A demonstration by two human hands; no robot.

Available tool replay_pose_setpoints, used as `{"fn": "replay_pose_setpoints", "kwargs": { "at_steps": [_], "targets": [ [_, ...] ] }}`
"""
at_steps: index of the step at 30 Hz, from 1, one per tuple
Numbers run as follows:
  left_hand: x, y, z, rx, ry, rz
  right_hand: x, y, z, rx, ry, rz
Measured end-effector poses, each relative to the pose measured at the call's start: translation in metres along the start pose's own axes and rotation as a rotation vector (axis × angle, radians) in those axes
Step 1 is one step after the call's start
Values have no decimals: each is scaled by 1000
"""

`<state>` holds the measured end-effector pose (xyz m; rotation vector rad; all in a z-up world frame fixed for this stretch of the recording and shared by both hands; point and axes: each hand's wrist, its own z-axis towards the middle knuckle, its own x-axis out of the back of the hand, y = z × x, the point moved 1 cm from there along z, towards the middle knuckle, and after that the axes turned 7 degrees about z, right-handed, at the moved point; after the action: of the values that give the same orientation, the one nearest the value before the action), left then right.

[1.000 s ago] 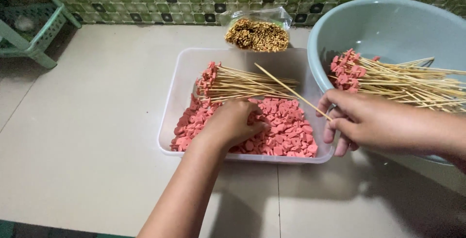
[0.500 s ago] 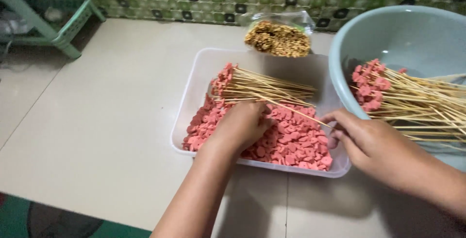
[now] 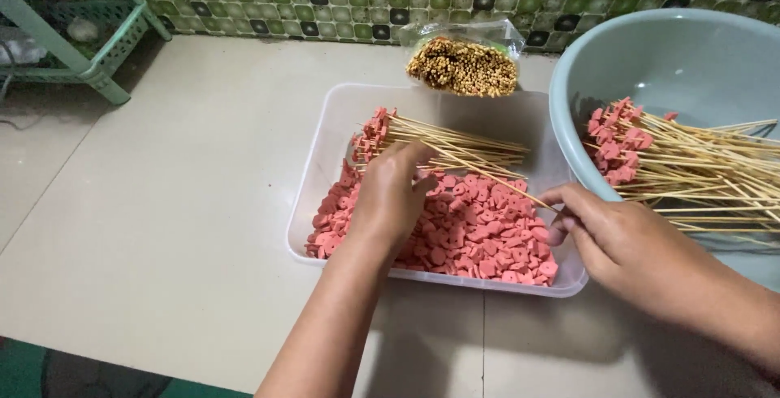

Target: The person is picking up small pink flower-shaped food pieces from a plastic container and threading them onto wooden skewers. Once a skewer is filled with several pieces, it is placed into a large light-blue plastic basin.

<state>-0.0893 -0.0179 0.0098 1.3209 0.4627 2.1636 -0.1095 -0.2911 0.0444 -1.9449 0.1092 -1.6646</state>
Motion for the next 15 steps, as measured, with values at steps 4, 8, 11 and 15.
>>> {"fn": "replay_pose_setpoints", "kwargs": {
  "at_steps": [4, 8, 11, 15],
  "targets": [
    [15, 8, 1, 188, -2, -89, -1, -6, 0, -7, -2, 1],
    [20, 7, 4, 321, 2, -172, 0, -17, -2, -98, -27, -51],
    [15, 1, 2, 316, 17, -250, -1, -20, -2, -115, -42, -84],
    [12, -2, 3, 268, 42, -201, -5, -17, -1, -62, 1, -59]
  ]
}}
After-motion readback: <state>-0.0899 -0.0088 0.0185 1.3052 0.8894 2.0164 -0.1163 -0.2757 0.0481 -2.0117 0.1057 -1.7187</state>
